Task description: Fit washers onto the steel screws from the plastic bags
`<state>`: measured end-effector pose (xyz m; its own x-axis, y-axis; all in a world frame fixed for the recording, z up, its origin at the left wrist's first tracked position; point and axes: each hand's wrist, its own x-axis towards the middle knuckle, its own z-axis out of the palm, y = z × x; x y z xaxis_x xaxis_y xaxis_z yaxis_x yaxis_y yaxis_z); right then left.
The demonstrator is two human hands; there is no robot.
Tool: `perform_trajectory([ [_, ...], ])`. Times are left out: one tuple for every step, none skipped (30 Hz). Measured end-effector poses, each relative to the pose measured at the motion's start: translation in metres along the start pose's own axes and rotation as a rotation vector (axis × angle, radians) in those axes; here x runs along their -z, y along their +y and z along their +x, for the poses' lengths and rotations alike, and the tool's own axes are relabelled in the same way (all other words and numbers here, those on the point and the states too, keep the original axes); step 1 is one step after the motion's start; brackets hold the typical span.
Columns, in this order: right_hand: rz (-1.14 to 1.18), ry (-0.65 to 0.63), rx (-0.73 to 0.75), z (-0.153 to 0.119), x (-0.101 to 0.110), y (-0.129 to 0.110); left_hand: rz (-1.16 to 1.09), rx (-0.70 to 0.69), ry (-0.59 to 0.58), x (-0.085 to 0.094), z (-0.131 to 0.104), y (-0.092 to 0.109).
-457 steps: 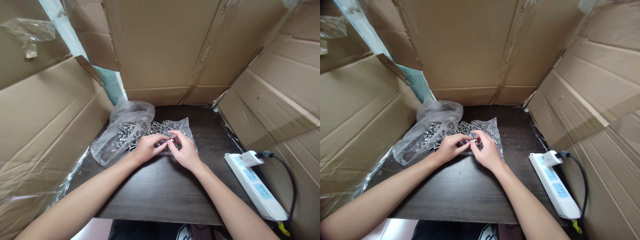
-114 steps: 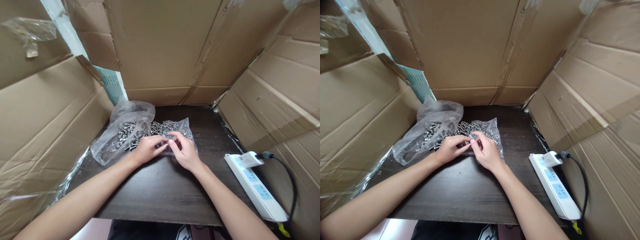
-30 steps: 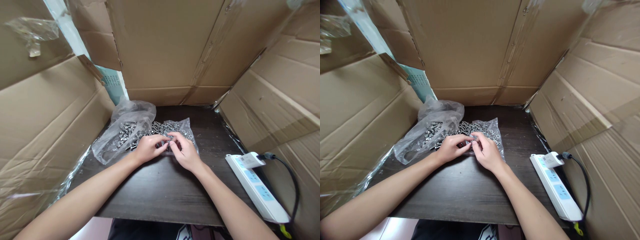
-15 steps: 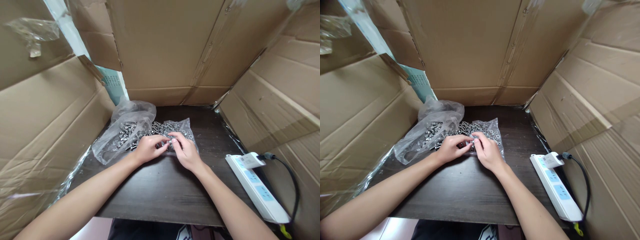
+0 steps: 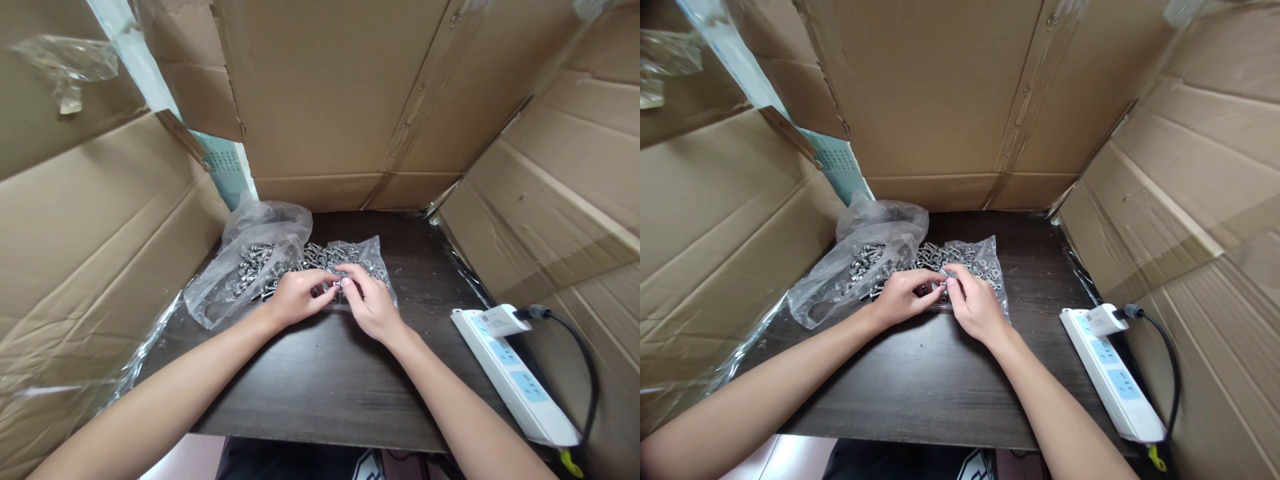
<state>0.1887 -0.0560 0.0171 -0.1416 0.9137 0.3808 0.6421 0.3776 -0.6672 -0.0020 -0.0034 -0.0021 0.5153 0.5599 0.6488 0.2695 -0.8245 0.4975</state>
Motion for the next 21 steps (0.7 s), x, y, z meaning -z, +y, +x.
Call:
perform_trajectory([
  [0.002, 0.004, 0.003, 0.0001, -0.0001, 0.0000, -0.001, 0.002, -0.003, -0.0001, 0.0000, 0.0001],
  [0.007, 0.009, 0.011, 0.0002, -0.0003, 0.0000, 0.000, 0.005, -0.005, -0.0001, -0.0001, 0.0001],
  [0.011, 0.013, 0.023, 0.0003, -0.0006, 0.0000, 0.002, 0.008, -0.005, -0.0002, -0.0002, -0.0002],
  [0.013, 0.018, 0.037, 0.0003, -0.0010, 0.0000, 0.004, 0.011, -0.004, -0.0003, -0.0003, -0.0005],
  [0.011, 0.025, 0.051, 0.0003, -0.0014, -0.0001, 0.006, 0.013, -0.002, -0.0004, -0.0003, -0.0009],
  [0.009, 0.034, 0.065, 0.0002, -0.0018, -0.0001, 0.008, 0.014, 0.001, -0.0004, -0.0004, -0.0012],
  [0.006, 0.044, 0.079, 0.0000, -0.0020, -0.0001, 0.009, 0.013, 0.006, -0.0004, -0.0003, -0.0015],
  [0.004, 0.055, 0.091, -0.0001, -0.0021, -0.0002, 0.009, 0.010, 0.009, -0.0004, -0.0003, -0.0017],
  [0.005, 0.065, 0.097, -0.0002, -0.0021, -0.0002, 0.008, 0.007, 0.010, -0.0004, -0.0002, -0.0018],
  [0.008, 0.070, 0.096, -0.0003, -0.0019, -0.0001, 0.008, 0.005, 0.010, -0.0004, -0.0002, -0.0017],
  [0.012, 0.069, 0.088, -0.0002, -0.0017, 0.0000, 0.007, 0.004, 0.011, -0.0004, -0.0002, -0.0016],
  [0.015, 0.058, 0.071, -0.0001, -0.0014, 0.0002, 0.006, 0.005, 0.010, -0.0004, -0.0003, -0.0015],
  [0.016, 0.043, 0.049, 0.0001, -0.0013, 0.0005, 0.006, 0.008, 0.008, -0.0005, -0.0004, -0.0015],
  [0.014, 0.026, 0.026, 0.0002, -0.0014, 0.0009, 0.006, 0.012, 0.006, -0.0007, -0.0006, -0.0016],
  [0.011, 0.010, 0.009, 0.0003, -0.0016, 0.0012, 0.006, 0.015, 0.005, -0.0008, -0.0008, -0.0018],
  [0.009, -0.002, -0.001, 0.0003, -0.0019, 0.0014, 0.006, 0.016, 0.007, -0.0010, -0.0010, -0.0021],
  [0.009, -0.005, 0.000, 0.0002, -0.0022, 0.0015, 0.006, 0.016, 0.010, -0.0011, -0.0011, -0.0024],
  [0.008, 0.002, 0.013, 0.0001, -0.0026, 0.0015, 0.007, 0.015, 0.014, -0.0011, -0.0012, -0.0028],
  [0.008, 0.017, 0.034, -0.0002, -0.0028, 0.0013, 0.007, 0.014, 0.020, -0.0010, -0.0012, -0.0030],
  [0.007, 0.038, 0.059, -0.0004, -0.0029, 0.0009, 0.007, 0.013, 0.025, -0.0009, -0.0012, -0.0032],
  [0.005, 0.061, 0.083, -0.0006, -0.0029, 0.0005, 0.004, 0.012, 0.025, -0.0008, -0.0011, -0.0033],
])
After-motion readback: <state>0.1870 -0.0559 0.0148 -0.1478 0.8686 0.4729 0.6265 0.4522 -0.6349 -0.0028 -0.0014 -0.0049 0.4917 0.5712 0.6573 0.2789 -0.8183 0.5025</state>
